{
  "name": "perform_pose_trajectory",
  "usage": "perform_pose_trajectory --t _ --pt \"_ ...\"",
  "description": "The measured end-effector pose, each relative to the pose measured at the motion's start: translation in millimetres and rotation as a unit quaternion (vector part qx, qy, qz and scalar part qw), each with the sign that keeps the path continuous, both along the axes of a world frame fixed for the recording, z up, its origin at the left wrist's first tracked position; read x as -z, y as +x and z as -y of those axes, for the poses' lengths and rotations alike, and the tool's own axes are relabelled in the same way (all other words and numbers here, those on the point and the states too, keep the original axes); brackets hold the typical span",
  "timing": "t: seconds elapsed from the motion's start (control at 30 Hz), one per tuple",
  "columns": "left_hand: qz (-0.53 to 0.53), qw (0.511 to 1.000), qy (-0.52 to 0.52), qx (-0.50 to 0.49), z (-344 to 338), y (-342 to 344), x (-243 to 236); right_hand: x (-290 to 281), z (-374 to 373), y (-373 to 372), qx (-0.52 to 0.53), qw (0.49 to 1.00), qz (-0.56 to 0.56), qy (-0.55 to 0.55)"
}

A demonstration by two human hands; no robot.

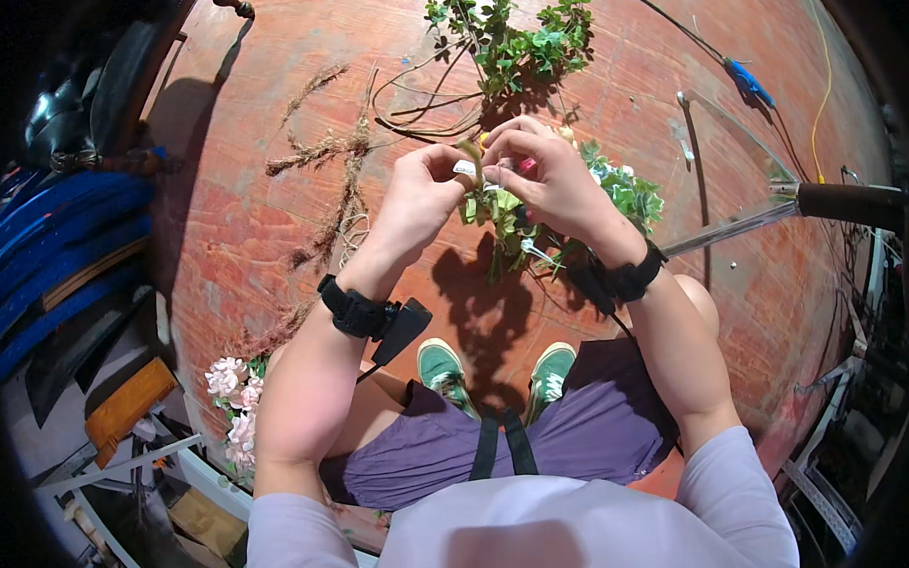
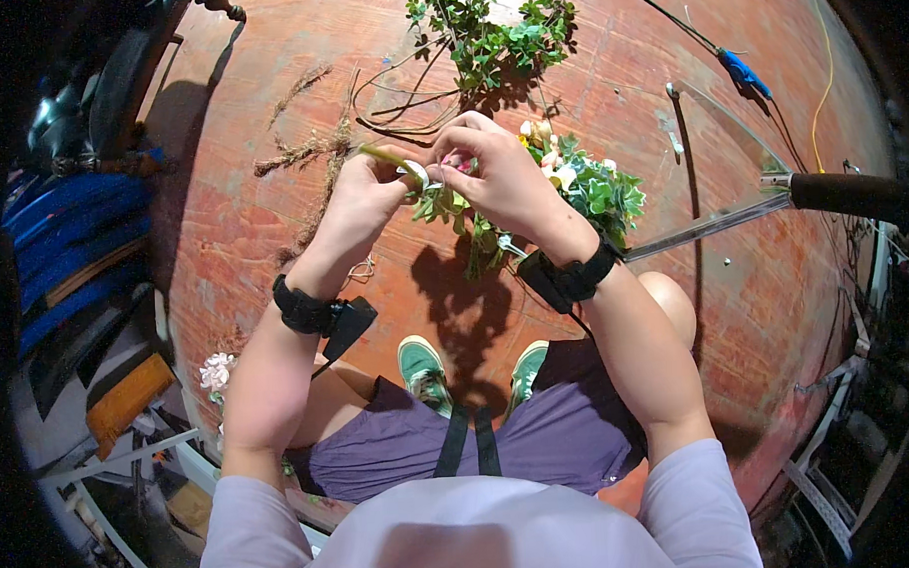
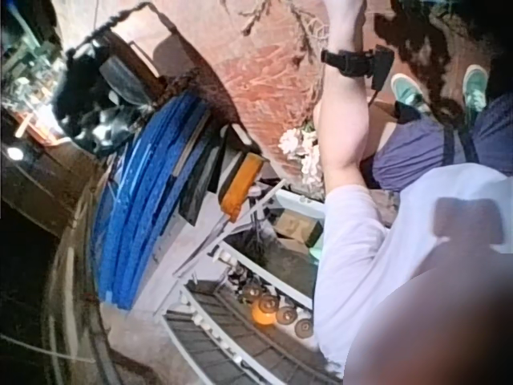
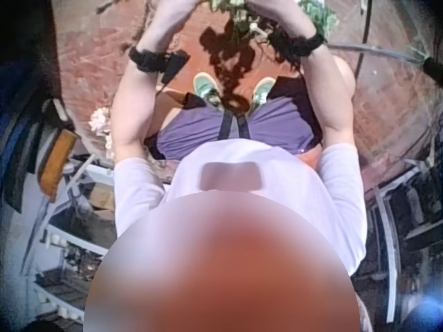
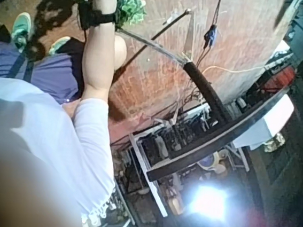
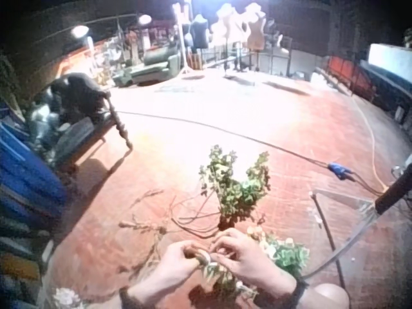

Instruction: The recorder picks up several flowers from the floor, assembles them into a bouquet, and ties them together with twine on a table.

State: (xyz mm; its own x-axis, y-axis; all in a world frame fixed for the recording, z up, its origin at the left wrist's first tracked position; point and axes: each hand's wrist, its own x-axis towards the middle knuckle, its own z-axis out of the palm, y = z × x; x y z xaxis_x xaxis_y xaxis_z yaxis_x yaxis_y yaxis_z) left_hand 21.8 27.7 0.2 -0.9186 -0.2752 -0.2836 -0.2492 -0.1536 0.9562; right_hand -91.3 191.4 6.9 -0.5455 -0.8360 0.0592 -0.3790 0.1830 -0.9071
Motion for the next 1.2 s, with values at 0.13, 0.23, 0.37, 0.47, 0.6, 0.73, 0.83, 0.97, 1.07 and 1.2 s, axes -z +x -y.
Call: perform_pose_trajectory --t 0.13,0.23,0.37,0.47,0.6,0.73,0.83,0.97,1.07,1.2 --pt "0.073 0.996 0.003 0.054 4.3 -1.0 -1.4 20.8 -1.7 -5.6 0.02 1.0 -0.011 -0.019" --pt "0.051 0.996 0.009 0.077 9.4 -0.5 0.4 24.7 3.1 -4.1 0.038 0.998 -0.005 -0.048" --pt "0.04 0.995 0.018 0.084 13.2 -1.0 1.0 20.0 8.0 -3.8 0.052 0.997 0.016 -0.047" --pt "0.004 0.997 0.014 0.079 11.2 -4.3 7.1 21.8 7.5 -7.7 0.087 0.991 0.075 -0.062" --pt "-0.124 0.976 -0.172 -0.048 7.3 -8.9 1.8 10.0 -2.7 -26.1 0.168 0.955 0.223 0.103" --pt "-0.181 0.91 -0.37 0.038 4.5 -7.9 -5.5 8.9 -6.0 -10.8 0.025 0.804 0.584 0.11" --pt "-0.242 0.871 -0.414 0.104 -4.4 -13.0 -11.9 12.4 -1.0 1.2 0.052 0.808 0.584 0.059" --pt "-0.211 0.876 -0.415 0.13 3.0 -11.9 -8.5 39.4 3.1 -6.1 0.038 0.823 0.567 -0.008" --pt "-0.086 0.954 -0.288 -0.008 -3.2 -10.6 -2.2 40.5 4.9 -6.4 0.074 0.833 0.547 -0.02" --pt "0.094 0.972 -0.194 0.095 3.6 -7.8 20.9 36.8 2.7 4.5 0.128 0.845 0.517 -0.042"
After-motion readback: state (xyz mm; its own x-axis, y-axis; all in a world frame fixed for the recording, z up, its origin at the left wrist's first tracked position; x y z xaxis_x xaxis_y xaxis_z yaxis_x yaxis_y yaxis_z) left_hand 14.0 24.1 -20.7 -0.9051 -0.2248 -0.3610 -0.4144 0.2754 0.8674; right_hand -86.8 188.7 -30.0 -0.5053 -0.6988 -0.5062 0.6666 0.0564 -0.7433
